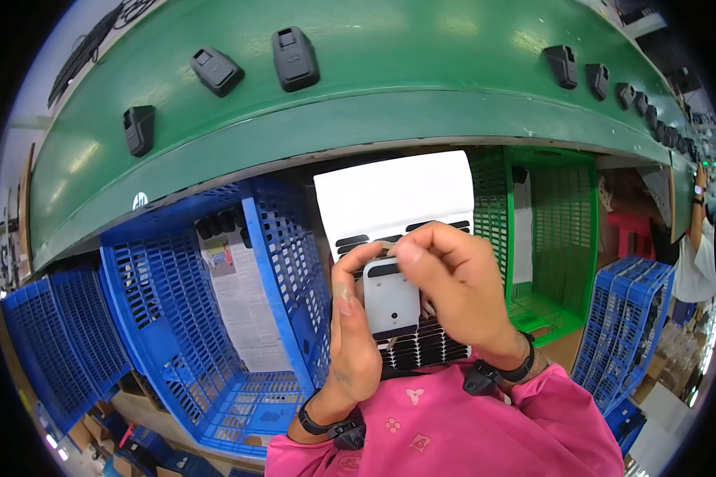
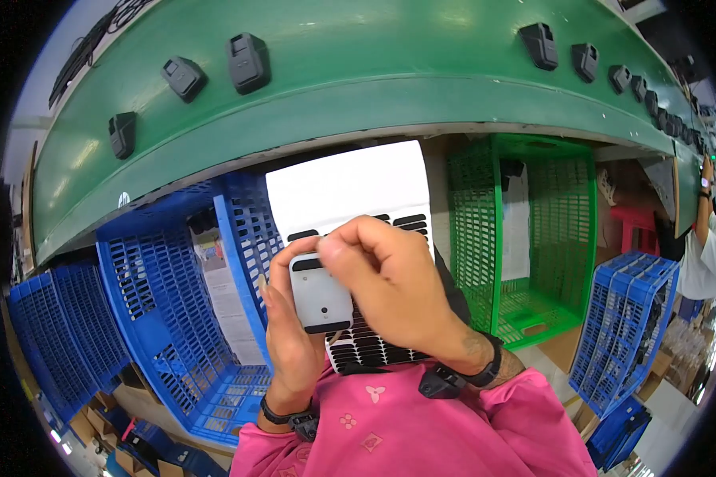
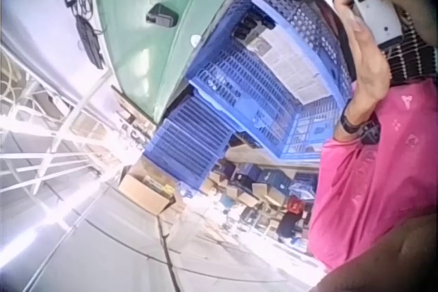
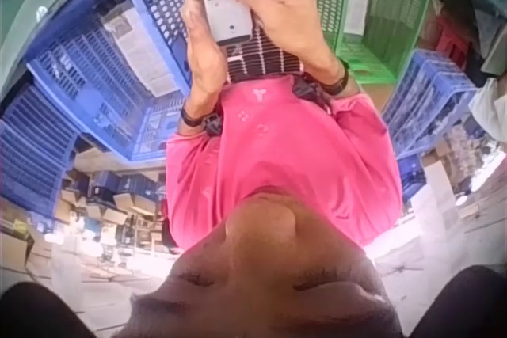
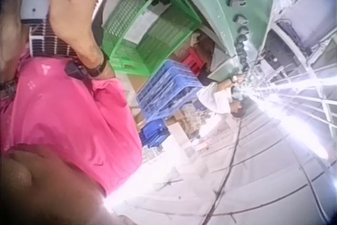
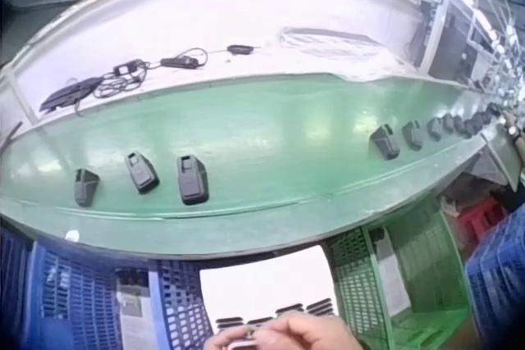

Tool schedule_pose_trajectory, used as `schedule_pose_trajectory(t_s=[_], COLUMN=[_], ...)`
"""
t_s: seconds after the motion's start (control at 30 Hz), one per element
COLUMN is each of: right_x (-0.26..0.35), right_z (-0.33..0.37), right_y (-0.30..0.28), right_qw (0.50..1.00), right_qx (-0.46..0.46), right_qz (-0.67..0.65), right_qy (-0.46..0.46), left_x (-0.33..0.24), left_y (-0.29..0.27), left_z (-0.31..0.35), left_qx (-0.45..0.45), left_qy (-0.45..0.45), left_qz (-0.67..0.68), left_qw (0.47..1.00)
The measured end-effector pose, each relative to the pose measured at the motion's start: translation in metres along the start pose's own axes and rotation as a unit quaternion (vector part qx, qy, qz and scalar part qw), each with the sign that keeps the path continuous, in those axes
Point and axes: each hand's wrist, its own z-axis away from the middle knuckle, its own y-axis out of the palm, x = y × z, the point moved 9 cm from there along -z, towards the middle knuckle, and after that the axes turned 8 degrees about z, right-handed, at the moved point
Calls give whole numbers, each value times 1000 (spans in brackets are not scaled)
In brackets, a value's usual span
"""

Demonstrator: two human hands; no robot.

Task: The person picks up a mouse from a blue crate, peels a sticker from a sheet, and applies it to the bottom of the mouse before placing it on a green conveyor belt.

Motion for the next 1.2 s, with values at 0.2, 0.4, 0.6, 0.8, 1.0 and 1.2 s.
schedule_pose_trajectory(t_s=[0.2, 0.4, 0.6, 0.8, 1.0, 1.2], right_x=[-1, -15, -16, 8, -60, -63], right_z=[-4, -9, -1, -33, -16, -35], right_y=[36, 66, 106, -35, -142, -163], right_qw=[984, 956, 925, 995, 975, 953], right_qx=[133, 135, 256, -92, -181, -244], right_qz=[116, -212, -189, 30, -42, -133], right_qy=[11, 150, 209, -12, 122, 118], left_x=[-15, -48, -81, 14, 136, 209], left_y=[-15, -43, -97, -370, -476, -517], left_z=[10, 32, 21, -28, -63, -80], left_qx=[21, 51, -6, -296, -325, -399], left_qy=[-25, 231, 269, 96, 20, -139], left_qz=[-52, -229, -282, -149, -521, -502], left_qw=[998, 944, 921, 939, 789, 755])
